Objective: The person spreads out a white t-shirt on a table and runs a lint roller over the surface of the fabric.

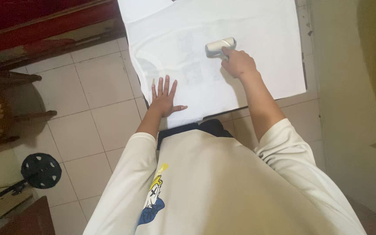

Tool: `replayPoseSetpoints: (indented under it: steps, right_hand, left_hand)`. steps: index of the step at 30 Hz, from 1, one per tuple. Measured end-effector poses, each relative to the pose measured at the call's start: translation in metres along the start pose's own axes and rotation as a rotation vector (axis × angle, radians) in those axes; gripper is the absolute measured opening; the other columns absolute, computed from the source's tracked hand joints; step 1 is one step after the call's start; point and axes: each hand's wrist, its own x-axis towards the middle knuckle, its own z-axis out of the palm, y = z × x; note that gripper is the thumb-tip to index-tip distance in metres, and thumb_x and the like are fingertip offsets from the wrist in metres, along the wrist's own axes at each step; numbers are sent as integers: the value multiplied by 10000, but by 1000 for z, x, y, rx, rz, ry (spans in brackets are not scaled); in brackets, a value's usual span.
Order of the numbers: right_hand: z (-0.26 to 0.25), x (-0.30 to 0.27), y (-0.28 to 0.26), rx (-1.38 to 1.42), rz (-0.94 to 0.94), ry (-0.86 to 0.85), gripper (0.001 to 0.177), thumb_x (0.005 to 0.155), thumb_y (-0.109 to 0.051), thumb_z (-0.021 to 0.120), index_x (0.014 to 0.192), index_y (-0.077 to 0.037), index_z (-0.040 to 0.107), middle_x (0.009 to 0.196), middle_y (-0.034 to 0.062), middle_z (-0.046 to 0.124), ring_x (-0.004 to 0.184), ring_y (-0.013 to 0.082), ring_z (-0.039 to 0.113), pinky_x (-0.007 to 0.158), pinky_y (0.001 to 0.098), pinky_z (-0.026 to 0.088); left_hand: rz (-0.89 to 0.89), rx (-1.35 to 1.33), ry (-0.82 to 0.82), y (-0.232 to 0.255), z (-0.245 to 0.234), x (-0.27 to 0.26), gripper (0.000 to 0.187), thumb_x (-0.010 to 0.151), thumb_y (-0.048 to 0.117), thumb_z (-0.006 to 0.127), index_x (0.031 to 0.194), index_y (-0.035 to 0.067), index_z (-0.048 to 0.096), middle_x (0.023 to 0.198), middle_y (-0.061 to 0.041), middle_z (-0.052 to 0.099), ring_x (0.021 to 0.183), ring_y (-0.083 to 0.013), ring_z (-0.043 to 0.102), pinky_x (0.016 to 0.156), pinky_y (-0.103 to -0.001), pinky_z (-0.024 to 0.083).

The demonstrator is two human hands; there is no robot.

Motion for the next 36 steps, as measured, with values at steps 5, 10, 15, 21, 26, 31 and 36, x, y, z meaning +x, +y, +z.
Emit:
replayPoseSetpoints:
  steps: [5,10,15,21,26,31,36]
  right_hand:
    - [10,-4,2,-1,-62,73,593,916,-291,586,1503,-291,505,1090,152,734,1001,378,686,875,511,548]
    - [15,-10,-2,2,-20,80,581,934,-300,586,1510,-279,511,1097,180,730,1018,382,690,896,508,546]
    - [19,-10,2,23,-25,100,570,913,-315,611,1477,-278,537,1138,182,714,1040,398,670,897,514,535]
    - [0,-23,24,48,6,115,528,956,-328,594,1480,-271,561,1186,179,717,1097,404,660,961,505,521]
    - [-9,-19,47,39,4,78,537,954,-355,605,1479,-258,546,1204,171,707,1101,392,660,970,496,516]
    - [-10,6,49,10,-41,77,574,953,-323,587,1515,-242,507,1171,197,708,1080,403,664,946,502,528]
    - [-14,22,56,0,-105,59,526,952,-307,574,1467,-203,543,1147,220,708,1052,419,675,918,520,541]
  left_hand:
    - [-2,3,-2,-2,2,-1,1264,771,822,633,1662,182,5,1704,-176,-181,1556,-375,-220,1231,-608,-103]
    - [5,2,1,-2,5,-1,1266,770,812,639,1662,176,3,1703,-185,-186,1551,-384,-223,1221,-618,-104]
    - [13,-15,20,-4,6,-1,1270,770,818,639,1660,173,3,1702,-182,-184,1555,-383,-220,1222,-623,-105]
    - [13,-10,16,-4,5,1,1276,762,817,640,1659,172,0,1702,-191,-182,1552,-389,-221,1213,-626,-106]
    - [1,12,11,-3,7,1,1269,765,822,633,1662,173,13,1701,-200,-173,1554,-398,-211,1212,-628,-116]
    - [-3,18,30,4,2,-1,1264,754,846,593,1650,162,21,1692,-199,-165,1541,-397,-211,1197,-622,-125]
    - [-168,-91,90,39,-10,1,1043,903,791,483,1630,125,145,1718,-199,-70,1586,-380,-155,1224,-659,-125]
